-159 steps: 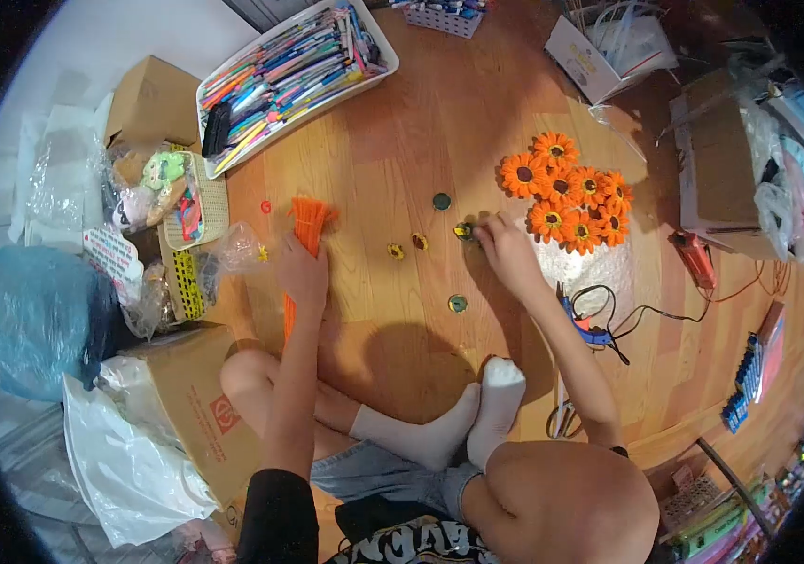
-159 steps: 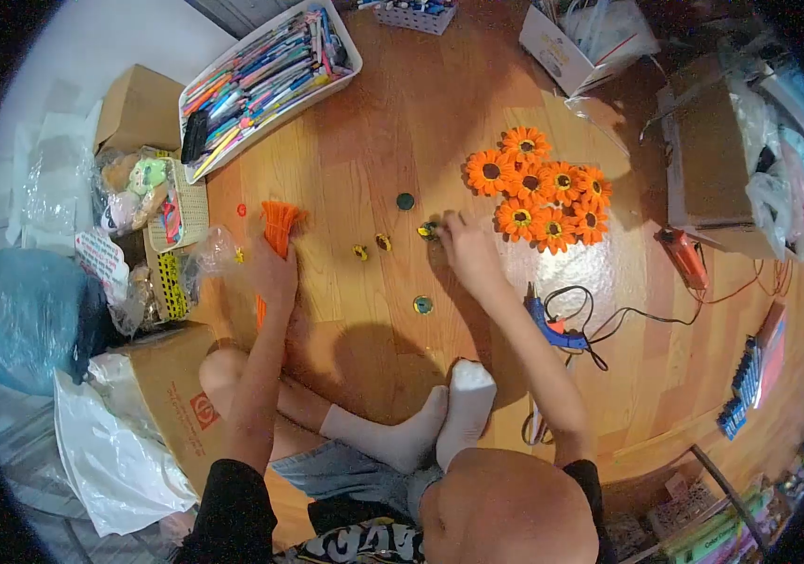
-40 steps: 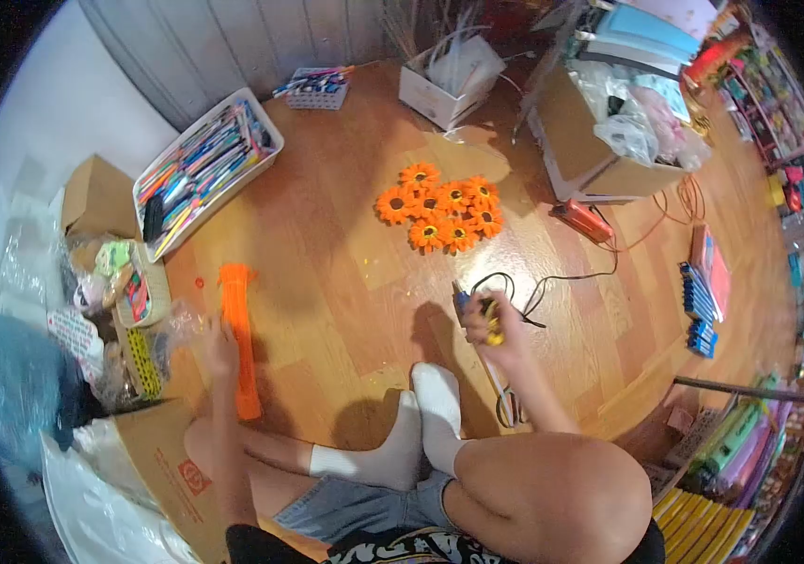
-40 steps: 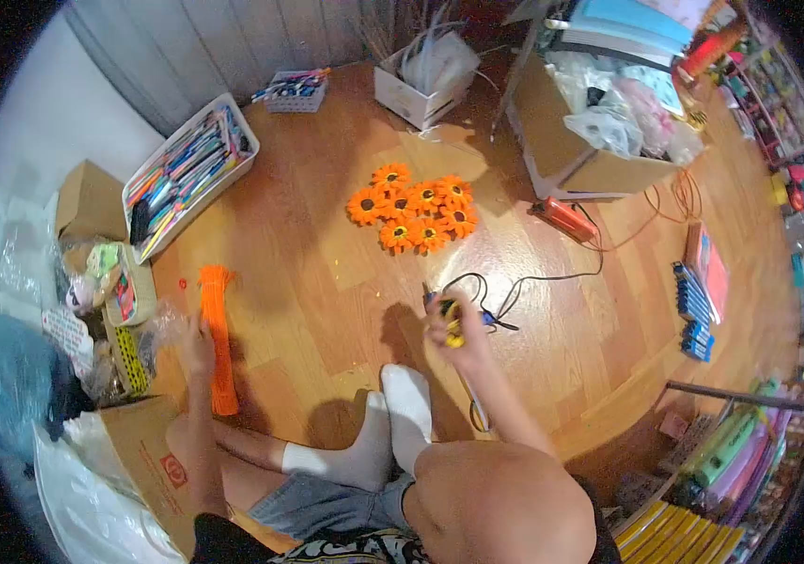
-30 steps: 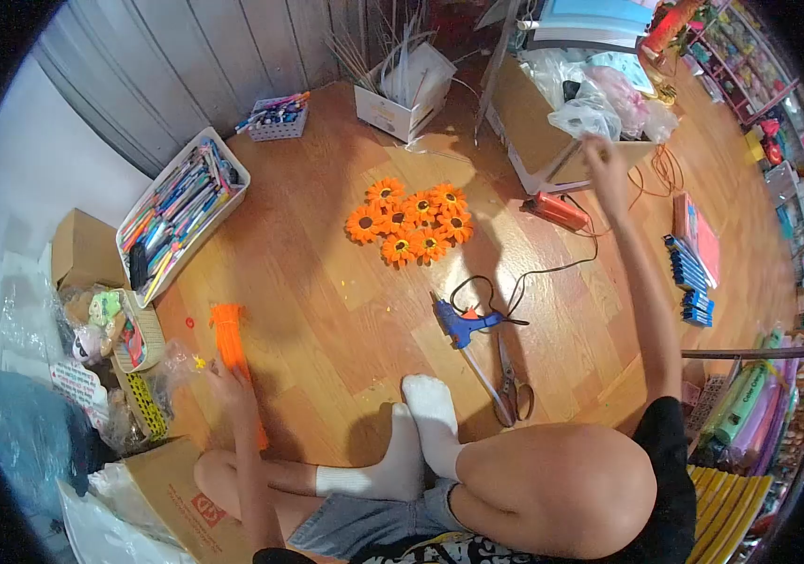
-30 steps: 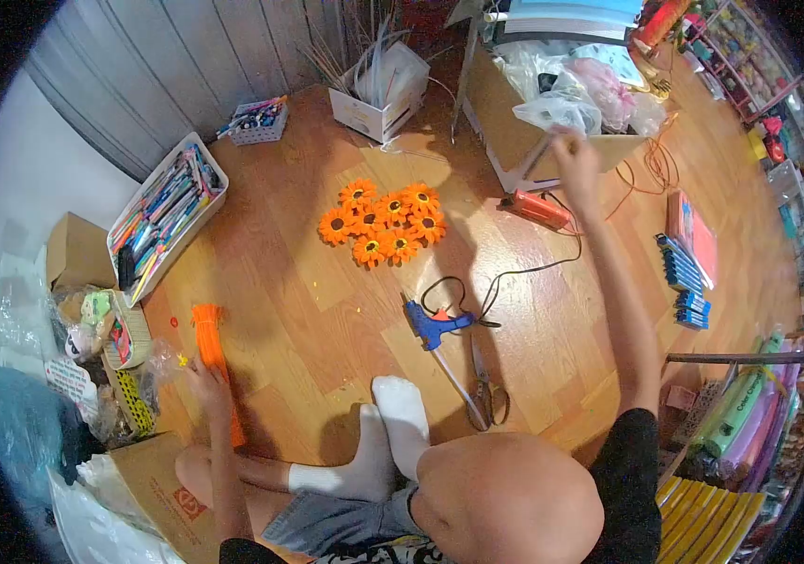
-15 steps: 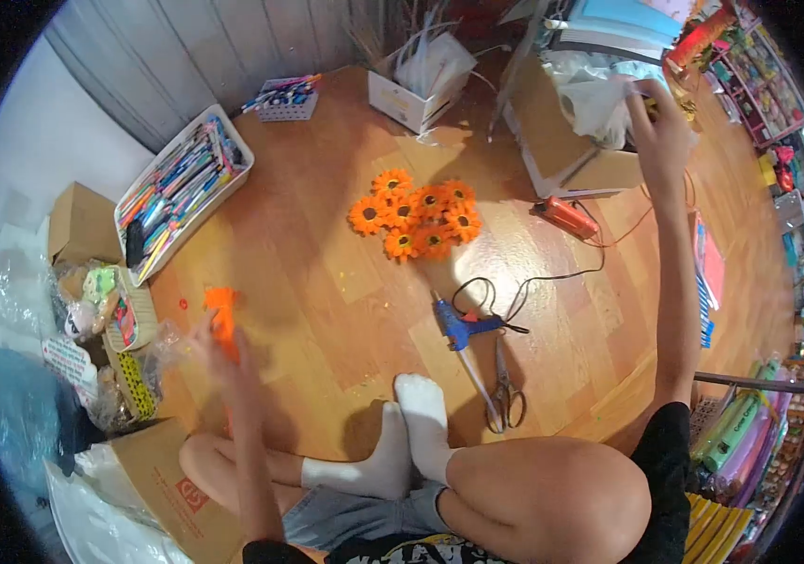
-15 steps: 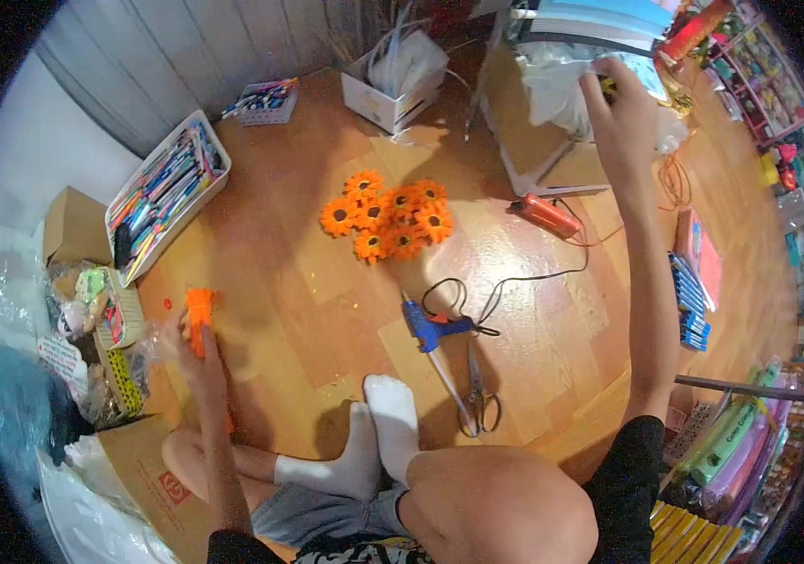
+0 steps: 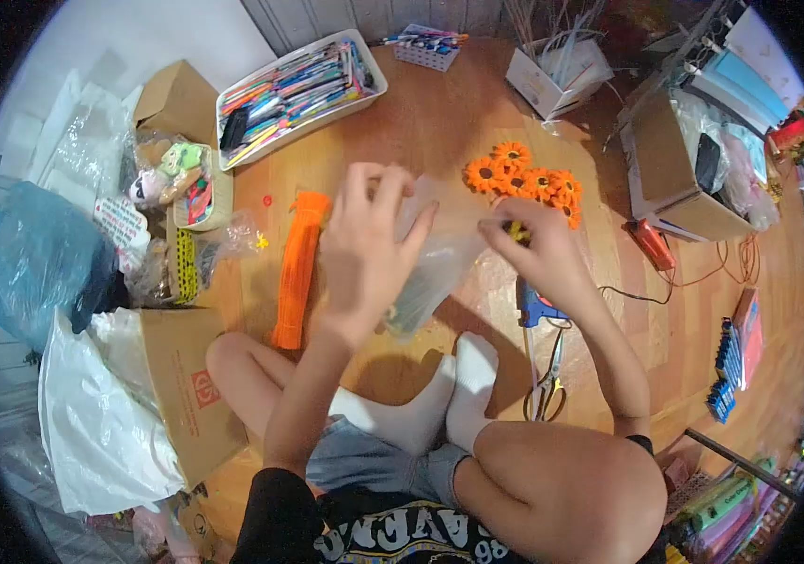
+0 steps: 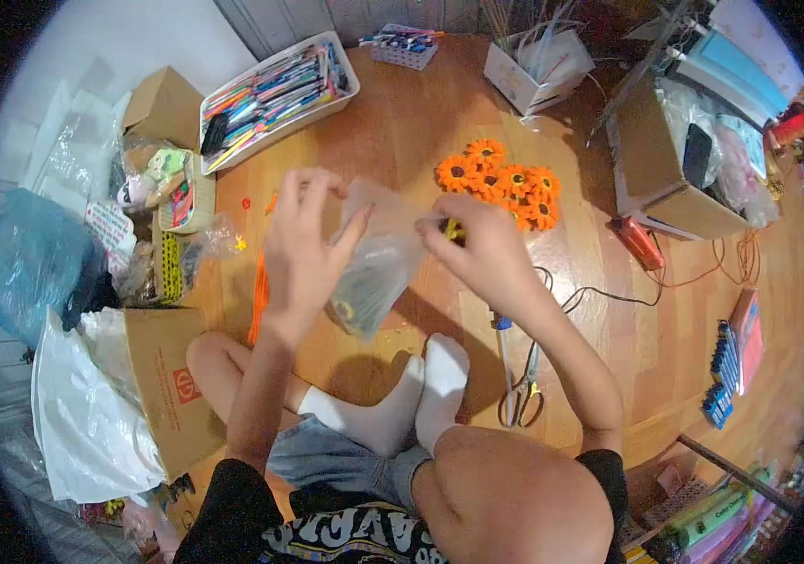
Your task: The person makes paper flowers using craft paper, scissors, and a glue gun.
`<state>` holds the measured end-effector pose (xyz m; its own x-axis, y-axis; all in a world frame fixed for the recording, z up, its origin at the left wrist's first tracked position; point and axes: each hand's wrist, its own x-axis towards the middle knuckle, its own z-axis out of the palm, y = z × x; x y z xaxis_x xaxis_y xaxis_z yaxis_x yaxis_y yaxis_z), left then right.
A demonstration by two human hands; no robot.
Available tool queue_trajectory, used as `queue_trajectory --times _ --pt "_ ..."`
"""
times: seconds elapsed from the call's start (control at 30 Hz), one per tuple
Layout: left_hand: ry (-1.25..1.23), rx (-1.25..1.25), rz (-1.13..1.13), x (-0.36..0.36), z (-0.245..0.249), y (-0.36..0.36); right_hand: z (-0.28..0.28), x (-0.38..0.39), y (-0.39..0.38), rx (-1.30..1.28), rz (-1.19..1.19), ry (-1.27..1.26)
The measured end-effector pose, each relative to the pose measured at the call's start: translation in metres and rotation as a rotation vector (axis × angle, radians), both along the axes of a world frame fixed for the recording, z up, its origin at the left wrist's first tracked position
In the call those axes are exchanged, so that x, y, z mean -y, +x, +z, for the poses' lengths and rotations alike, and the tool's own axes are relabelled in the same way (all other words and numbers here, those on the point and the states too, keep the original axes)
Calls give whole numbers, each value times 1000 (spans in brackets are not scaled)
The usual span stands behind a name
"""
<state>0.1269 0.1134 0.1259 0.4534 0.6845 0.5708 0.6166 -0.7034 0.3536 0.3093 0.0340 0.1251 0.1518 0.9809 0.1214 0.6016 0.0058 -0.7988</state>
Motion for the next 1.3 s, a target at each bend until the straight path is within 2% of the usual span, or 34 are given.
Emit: queue_trajectory --times 0.03,0.1,0.13,0.2,0.23,0.3,0.33,0.37,0.4,0.43,0.53,0.57,0.63,0.67,0.7,0.77,0.8,0.87,0.9,0.97,1.0,1.03,1.1,1.23,1.27,1.3 --pt "-4 -6 6 3 -2 -10 -6 3 -8 -26 92 -56" --pt "-573 -96 42 13 -12 -25 -27 8 -23 -124 137 -75" --pt "-580 -91 51 18 -22 -30 -35 10 -28 -222 173 -98" --pt "-802 43 -40 28 -39 -37 -40 14 -30 -236 167 -207" --pt "-813 46 -38 31 -44 -41 -44 16 -29 -250 148 -309" --pt "-888 152 -27 36 -49 -47 -58 24 -16 -234 130 -232" --pt "-892 155 -22 38 -51 -48 -53 25 -10 -251 109 -354" --pt "-808 223 -173 39 -53 -49 -48 24 -4 -266 89 -474" --pt "-717 290 -322 39 -54 -48 -45 27 -2 -430 36 -507" --pt "-716 295 -319 39 -54 -46 -41 29 -2 -426 40 -508" --pt "-692 299 -390 40 -56 -38 -20 34 -6 -978 -365 -202" --pt "-687 301 -369 41 -58 -35 -15 35 -13 -976 -365 -205" --pt "-688 302 -353 46 -50 -27 -8 35 -32 -1318 -408 205" --pt "-857 274 -302 51 -36 -24 -5 31 -46 -1316 -423 252" --pt "-1023 242 -250 55 -27 -21 -9 26 -60 -1275 -421 336" --pt "-1033 289 -290 63 -30 -19 -34 18 -78 -952 -322 449" --pt "-1035 340 -321 65 -32 -18 -56 17 -82 -839 -338 408" --pt "-969 352 -322 66 -38 -18 -75 18 -92 -785 -309 214" --pt "-904 365 -320 67 -41 -19 -83 19 -94 -788 -309 214" --pt "-957 441 -295 64 -42 -23 -98 22 -96 -443 -158 181" --pt "-962 380 -299 60 -40 -27 -97 22 -96 -409 -59 81" --pt "-969 321 -304 58 -40 -30 -100 24 -91 -405 -66 74" --pt "-987 317 -296 57 -47 -33 -105 21 -75 -252 243 -251" --pt "-1054 332 -229 55 -45 -36 -85 18 -55 20 242 -291" --pt "-1028 326 -213 52 -45 -38 -81 18 -52 104 253 -175" --pt "-1001 320 -196 47 -45 -39 -71 19 -48 106 252 -172"
